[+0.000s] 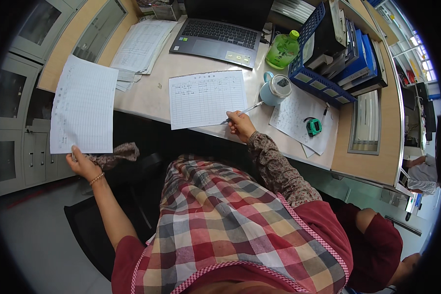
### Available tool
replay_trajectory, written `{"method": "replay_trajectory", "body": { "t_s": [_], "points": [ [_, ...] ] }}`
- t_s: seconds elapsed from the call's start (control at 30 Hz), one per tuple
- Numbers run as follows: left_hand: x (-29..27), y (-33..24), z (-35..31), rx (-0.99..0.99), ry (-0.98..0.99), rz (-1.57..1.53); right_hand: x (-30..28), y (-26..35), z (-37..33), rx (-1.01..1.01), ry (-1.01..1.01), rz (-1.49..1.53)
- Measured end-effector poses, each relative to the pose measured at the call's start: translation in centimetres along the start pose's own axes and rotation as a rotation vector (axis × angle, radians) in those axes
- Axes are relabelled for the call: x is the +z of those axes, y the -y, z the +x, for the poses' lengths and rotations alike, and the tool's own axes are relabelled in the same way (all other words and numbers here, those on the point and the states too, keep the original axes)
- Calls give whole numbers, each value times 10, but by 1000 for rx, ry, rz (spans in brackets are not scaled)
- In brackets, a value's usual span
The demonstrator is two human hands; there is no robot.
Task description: The person is filling out a production daily report using a pen at a desk.
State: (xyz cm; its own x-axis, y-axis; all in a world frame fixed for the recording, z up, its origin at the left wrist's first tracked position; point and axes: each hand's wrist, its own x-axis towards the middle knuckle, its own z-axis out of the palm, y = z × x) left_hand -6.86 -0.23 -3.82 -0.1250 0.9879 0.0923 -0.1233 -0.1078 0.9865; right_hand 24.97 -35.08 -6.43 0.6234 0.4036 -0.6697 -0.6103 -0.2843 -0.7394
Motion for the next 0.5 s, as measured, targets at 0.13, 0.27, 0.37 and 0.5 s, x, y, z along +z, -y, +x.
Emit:
{"method": "replay_trajectory", "body": {
  "t_s": [0.13,0.27,0.37,0.5],
  "points": [
    [-16,-8,-12,-1,-10,-20,-2,-7,-2,84,81,58],
    [-37,-14,-21,41,0,-1,-1,-15,10,117,83,170],
    [-52,-28,-28,53,-49,69,8,-5,19,163,68,222],
    [-72,-42,-28,77,-86,26,14,3,35,149,27,258]
  ]
}}
